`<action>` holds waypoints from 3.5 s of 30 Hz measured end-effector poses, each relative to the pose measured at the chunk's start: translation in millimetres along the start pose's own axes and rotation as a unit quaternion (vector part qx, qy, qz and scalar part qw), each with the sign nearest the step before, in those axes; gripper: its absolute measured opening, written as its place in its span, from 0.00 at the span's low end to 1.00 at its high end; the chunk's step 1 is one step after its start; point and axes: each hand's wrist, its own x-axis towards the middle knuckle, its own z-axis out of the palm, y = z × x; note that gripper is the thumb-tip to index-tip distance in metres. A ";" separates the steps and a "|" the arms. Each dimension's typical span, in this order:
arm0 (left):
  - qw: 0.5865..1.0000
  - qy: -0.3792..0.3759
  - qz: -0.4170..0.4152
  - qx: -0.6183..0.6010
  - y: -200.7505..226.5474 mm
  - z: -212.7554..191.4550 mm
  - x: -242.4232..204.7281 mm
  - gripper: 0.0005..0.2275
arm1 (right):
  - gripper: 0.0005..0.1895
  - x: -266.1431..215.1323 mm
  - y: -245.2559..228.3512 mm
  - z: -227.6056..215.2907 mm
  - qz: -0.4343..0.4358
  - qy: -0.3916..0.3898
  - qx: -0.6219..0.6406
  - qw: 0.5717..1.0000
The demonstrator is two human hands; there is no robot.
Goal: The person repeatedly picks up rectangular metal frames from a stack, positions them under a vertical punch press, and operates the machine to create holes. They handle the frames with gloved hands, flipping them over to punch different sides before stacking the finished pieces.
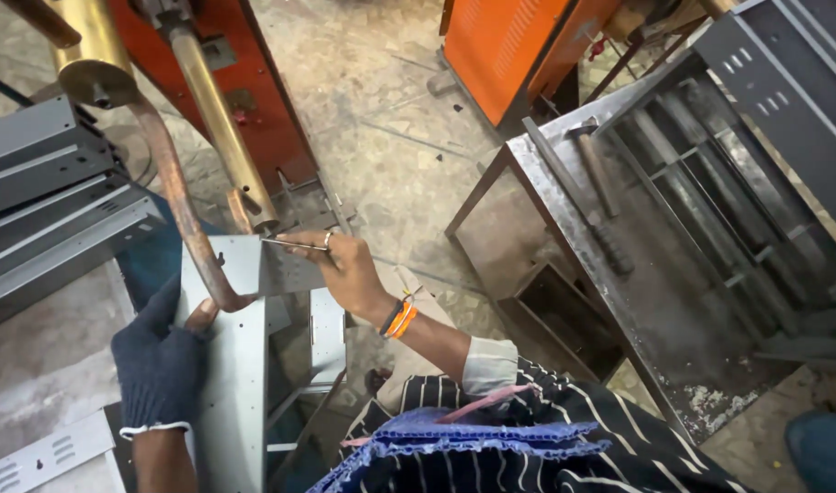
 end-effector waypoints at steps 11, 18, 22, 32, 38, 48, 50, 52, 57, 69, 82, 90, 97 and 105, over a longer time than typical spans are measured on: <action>0.999 0.006 0.040 0.002 -10.3 1.9 3.9 0.28 | 0.13 0.3 -2.3 9.3 -0.001 0.047 -0.047 0.998; 1.000 -0.001 0.006 0.007 7.7 -0.4 -1.3 0.26 | 0.13 9.4 5.4 28.3 -0.025 0.059 -0.024 0.998; 0.999 0.007 0.042 0.017 -5.6 0.8 1.1 0.26 | 0.13 14.7 20.4 32.0 -0.003 0.054 0.018 0.998; 0.999 0.006 0.043 -0.023 0.5 3.6 -2.0 0.27 | 0.13 24.3 16.3 25.3 0.034 -0.017 0.023 0.999; 0.999 0.003 0.035 0.004 10.1 1.5 -2.3 0.26 | 0.17 28.7 12.6 32.9 0.064 -0.061 0.103 0.991; 0.999 0.001 0.036 0.022 33.0 -1.5 -7.3 0.23 | 0.20 31.8 -6.7 17.9 0.076 -0.149 -0.043 0.985; 0.999 -0.005 0.035 -0.012 27.3 0.4 -5.5 0.23 | 0.23 31.6 -13.0 6.5 0.032 -0.186 -0.031 0.981; 0.998 -0.009 0.036 -0.045 22.8 1.3 -4.8 0.23 | 0.30 30.5 -15.7 2.2 -0.013 -0.224 -0.017 0.974; 1.000 -0.005 0.020 -0.019 29.2 0.0 -6.4 0.21 | 0.43 27.0 -25.1 10.3 0.012 -0.203 -0.063 0.977; 0.998 -0.006 0.048 -0.046 30.1 -2.2 -5.9 0.20 | 0.40 18.9 -12.2 27.9 -0.045 -0.073 -0.147 0.985; 0.999 0.011 0.022 -0.036 26.6 -10.4 -20.4 0.17 | 0.37 3.3 -14.2 34.9 -0.031 -0.065 -0.113 0.991; 0.999 0.014 0.025 -0.030 18.8 -14.1 -28.0 0.17 | 0.38 -6.4 -25.1 45.9 -0.018 -0.022 -0.171 0.985; 0.999 0.012 0.039 -0.028 16.7 -15.1 -32.2 0.17 | 0.38 -13.0 -17.7 47.0 -0.018 -0.022 -0.184 0.982; 1.000 0.005 -0.007 -0.028 20.9 -14.5 -33.7 0.19 | 0.38 -10.7 -14.3 38.2 0.026 -0.073 -0.140 0.987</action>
